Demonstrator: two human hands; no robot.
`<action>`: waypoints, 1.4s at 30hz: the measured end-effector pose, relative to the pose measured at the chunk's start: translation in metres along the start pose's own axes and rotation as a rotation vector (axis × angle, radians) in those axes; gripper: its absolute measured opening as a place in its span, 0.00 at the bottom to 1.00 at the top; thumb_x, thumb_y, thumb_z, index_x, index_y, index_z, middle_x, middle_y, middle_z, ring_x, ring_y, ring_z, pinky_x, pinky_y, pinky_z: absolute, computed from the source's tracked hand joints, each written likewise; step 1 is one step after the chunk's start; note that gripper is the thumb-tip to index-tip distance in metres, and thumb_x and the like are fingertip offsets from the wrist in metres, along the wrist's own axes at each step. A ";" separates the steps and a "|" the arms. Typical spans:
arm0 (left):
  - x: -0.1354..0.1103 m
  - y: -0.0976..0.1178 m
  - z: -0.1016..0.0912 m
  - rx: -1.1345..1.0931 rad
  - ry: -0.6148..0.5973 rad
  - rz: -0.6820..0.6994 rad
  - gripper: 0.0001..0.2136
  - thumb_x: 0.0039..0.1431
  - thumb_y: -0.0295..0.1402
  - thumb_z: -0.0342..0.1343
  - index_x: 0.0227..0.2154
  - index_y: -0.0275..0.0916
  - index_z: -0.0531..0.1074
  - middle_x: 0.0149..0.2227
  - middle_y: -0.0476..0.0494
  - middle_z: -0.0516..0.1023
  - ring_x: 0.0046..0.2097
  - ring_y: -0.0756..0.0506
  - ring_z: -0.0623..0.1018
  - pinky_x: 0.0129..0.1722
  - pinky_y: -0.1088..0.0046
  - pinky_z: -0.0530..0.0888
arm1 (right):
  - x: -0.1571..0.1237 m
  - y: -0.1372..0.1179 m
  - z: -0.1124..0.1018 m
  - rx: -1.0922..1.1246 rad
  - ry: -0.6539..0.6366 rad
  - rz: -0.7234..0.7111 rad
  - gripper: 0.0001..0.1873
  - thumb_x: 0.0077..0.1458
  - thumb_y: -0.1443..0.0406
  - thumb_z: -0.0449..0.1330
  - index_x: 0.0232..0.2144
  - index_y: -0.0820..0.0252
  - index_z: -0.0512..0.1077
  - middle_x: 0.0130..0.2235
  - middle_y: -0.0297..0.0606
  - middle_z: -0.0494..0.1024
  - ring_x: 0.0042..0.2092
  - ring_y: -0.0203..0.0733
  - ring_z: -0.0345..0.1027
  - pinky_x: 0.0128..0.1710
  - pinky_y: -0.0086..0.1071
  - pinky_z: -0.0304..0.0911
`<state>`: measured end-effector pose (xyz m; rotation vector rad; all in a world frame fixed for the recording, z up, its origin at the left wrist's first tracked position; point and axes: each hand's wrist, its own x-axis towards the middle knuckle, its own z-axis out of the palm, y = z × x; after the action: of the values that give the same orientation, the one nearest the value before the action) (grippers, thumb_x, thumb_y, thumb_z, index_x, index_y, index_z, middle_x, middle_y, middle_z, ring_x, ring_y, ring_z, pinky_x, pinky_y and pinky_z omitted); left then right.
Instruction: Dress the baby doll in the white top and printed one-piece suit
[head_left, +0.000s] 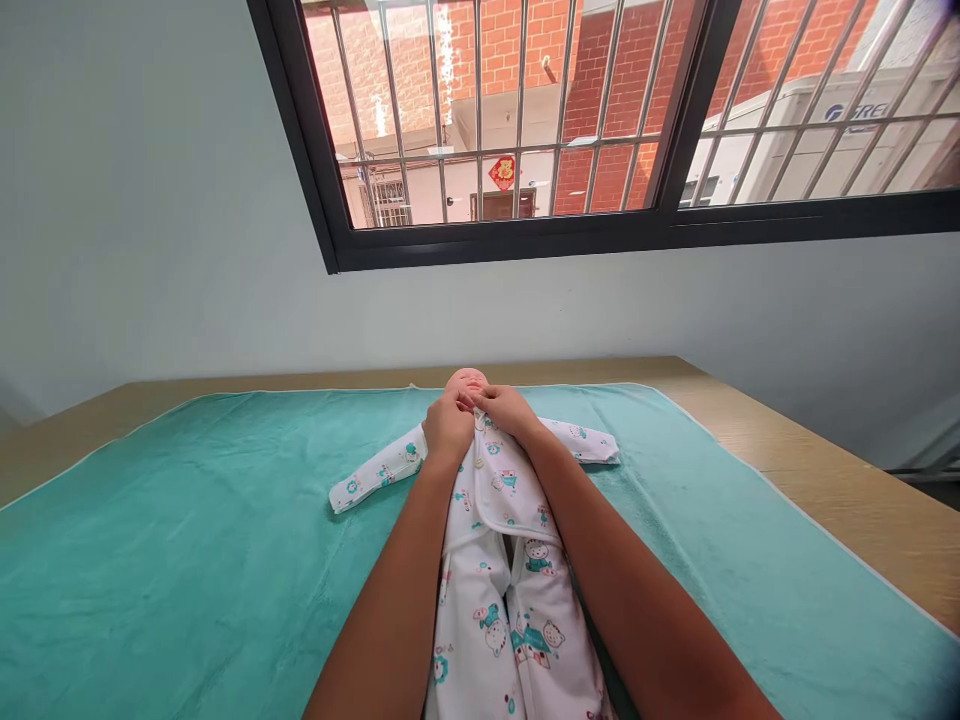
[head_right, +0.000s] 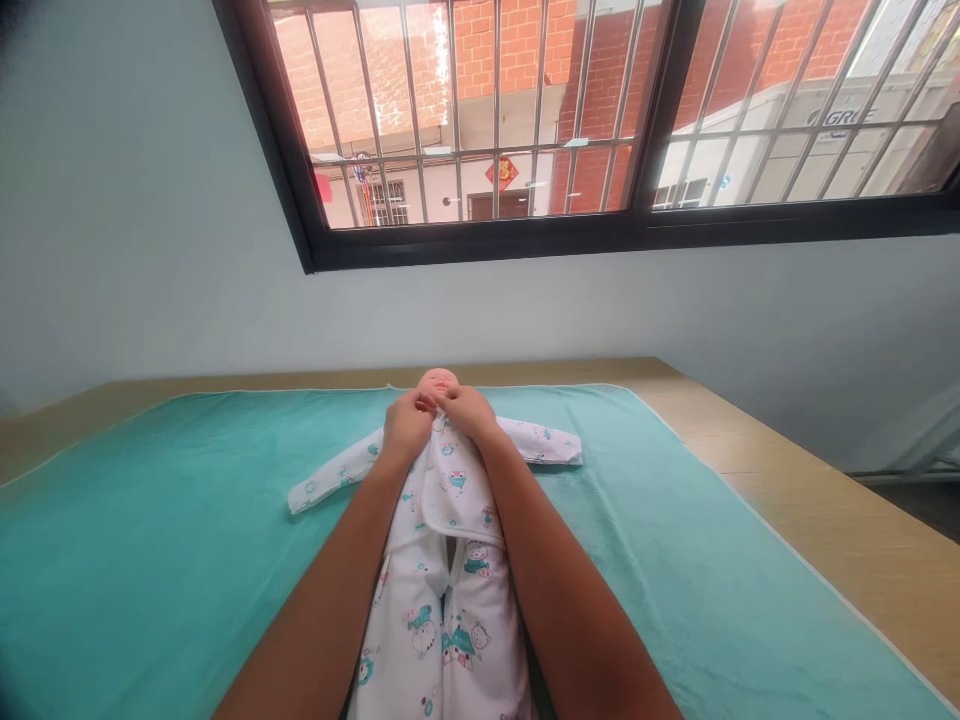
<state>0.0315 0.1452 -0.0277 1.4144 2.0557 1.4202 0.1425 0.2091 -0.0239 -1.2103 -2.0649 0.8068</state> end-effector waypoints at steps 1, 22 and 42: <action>0.000 -0.001 0.000 -0.013 0.002 -0.010 0.08 0.45 0.21 0.56 0.21 0.42 0.71 0.29 0.47 0.78 0.36 0.43 0.75 0.38 0.68 0.67 | 0.000 -0.001 0.000 0.000 0.007 -0.006 0.17 0.54 0.58 0.54 0.18 0.59 0.58 0.23 0.29 0.62 0.28 0.34 0.54 0.27 0.27 0.48; 0.004 -0.011 0.005 -0.253 0.027 -0.052 0.11 0.48 0.25 0.57 0.21 0.39 0.58 0.26 0.54 0.71 0.30 0.51 0.72 0.34 0.75 0.67 | -0.011 -0.004 -0.023 -0.032 -0.145 -0.089 0.10 0.46 0.61 0.59 0.20 0.59 0.63 0.23 0.28 0.62 0.27 0.32 0.53 0.25 0.28 0.48; 0.002 -0.009 0.000 -0.309 -0.012 -0.046 0.10 0.49 0.24 0.56 0.19 0.39 0.62 0.24 0.54 0.69 0.29 0.51 0.69 0.33 0.75 0.65 | -0.006 -0.012 -0.005 -0.200 0.032 -0.015 0.10 0.54 0.62 0.55 0.24 0.60 0.69 0.28 0.36 0.73 0.30 0.36 0.62 0.27 0.28 0.50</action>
<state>0.0260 0.1466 -0.0345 1.2362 1.7546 1.6216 0.1422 0.2001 -0.0133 -1.3021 -2.1663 0.5812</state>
